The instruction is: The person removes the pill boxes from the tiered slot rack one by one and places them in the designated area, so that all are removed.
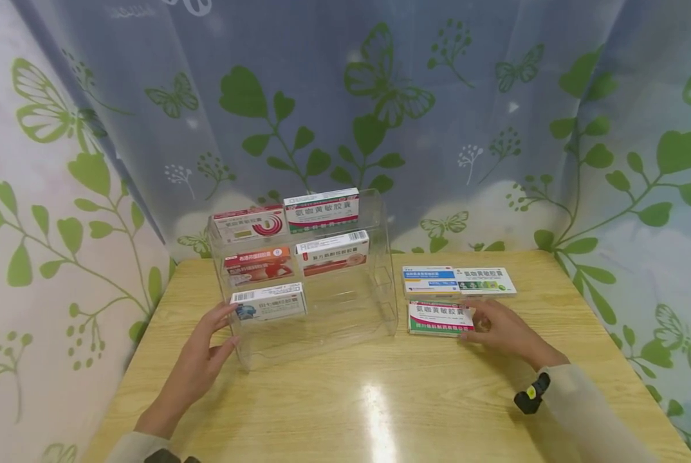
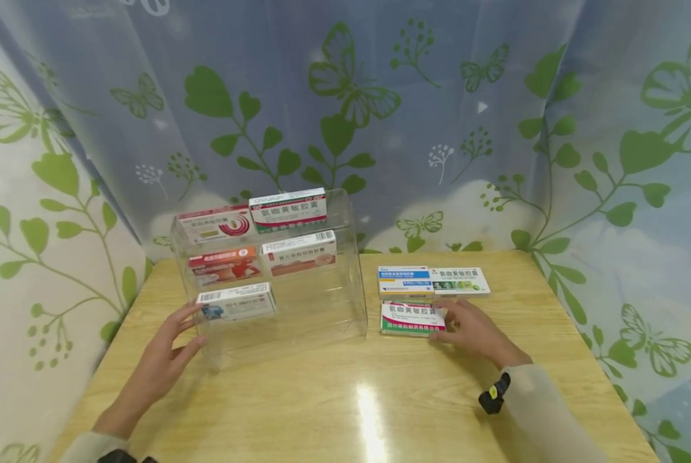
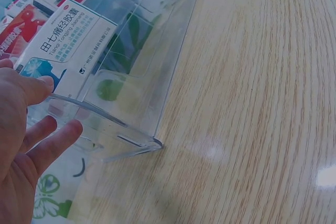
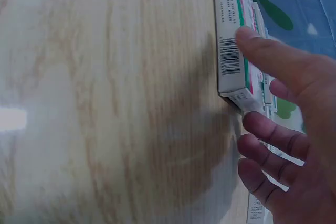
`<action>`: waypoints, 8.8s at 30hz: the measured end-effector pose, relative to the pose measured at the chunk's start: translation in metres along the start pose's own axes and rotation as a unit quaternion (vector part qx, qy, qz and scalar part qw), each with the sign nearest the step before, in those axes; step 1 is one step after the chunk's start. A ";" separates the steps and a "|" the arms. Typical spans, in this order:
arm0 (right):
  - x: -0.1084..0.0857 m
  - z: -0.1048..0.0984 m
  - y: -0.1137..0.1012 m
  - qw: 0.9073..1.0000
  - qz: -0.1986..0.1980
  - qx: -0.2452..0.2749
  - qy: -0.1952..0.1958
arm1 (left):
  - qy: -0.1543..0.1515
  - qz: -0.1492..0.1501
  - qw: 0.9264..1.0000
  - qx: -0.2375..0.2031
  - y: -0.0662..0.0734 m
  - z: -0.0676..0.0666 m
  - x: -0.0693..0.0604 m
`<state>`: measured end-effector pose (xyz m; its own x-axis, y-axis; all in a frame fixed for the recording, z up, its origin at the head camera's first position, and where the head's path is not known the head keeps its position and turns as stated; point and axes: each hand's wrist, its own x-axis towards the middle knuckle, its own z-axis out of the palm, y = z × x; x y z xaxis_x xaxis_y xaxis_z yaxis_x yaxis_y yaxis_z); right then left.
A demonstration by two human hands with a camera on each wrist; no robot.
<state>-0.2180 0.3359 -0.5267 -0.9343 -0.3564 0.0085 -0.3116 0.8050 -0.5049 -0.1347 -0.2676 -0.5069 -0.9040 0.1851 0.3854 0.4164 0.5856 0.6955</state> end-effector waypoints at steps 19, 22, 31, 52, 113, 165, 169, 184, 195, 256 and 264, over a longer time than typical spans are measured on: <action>0.004 0.010 -0.003 1.000 0.009 -0.016 0.012 | -0.002 -0.004 1.000 -0.004 -0.001 0.000 -0.001; 0.004 0.011 -0.003 1.000 0.009 -0.023 0.016 | -0.001 -0.004 1.000 -0.002 -0.001 0.000 -0.001; 0.006 0.014 -0.003 0.999 0.007 -0.033 0.022 | 0.001 -0.003 1.000 0.003 -0.001 0.000 -0.001; 0.014 -0.023 -0.032 0.993 -0.009 0.041 0.106 | -0.001 -0.003 1.000 -0.001 -0.002 0.000 -0.002; 0.107 0.068 -0.264 0.969 -0.237 0.073 0.006 | 0.002 0.004 1.000 -0.007 -0.002 0.003 -0.003; 0.029 -0.123 -0.106 0.940 -0.148 0.231 0.204 | -0.004 0.000 1.000 -0.017 -0.006 0.003 -0.006; 0.014 -0.131 -0.066 0.941 -0.112 0.219 0.233 | -0.004 -0.002 1.000 -0.014 -0.005 0.003 -0.007; -0.021 -0.078 0.059 0.971 0.101 0.161 0.146 | -0.004 -0.002 1.000 -0.011 -0.005 0.003 -0.006; -0.024 -0.052 0.082 0.969 0.170 0.169 0.049 | -0.003 -0.008 1.000 -0.012 -0.004 0.003 -0.007; 0.049 -0.076 -0.082 0.953 -0.038 0.189 0.232 | 0.003 -0.004 1.000 -0.009 -0.005 0.004 -0.008; 0.073 -0.078 -0.144 0.956 -0.104 0.199 0.190 | 0.006 0.002 1.000 -0.008 -0.006 0.005 -0.008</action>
<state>-0.2550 0.2306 -0.3864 -0.8779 -0.2305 0.4197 -0.4783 0.4648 -0.7451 -0.1305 -0.2687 -0.5165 -0.9009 0.1779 0.3960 0.4221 0.5719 0.7034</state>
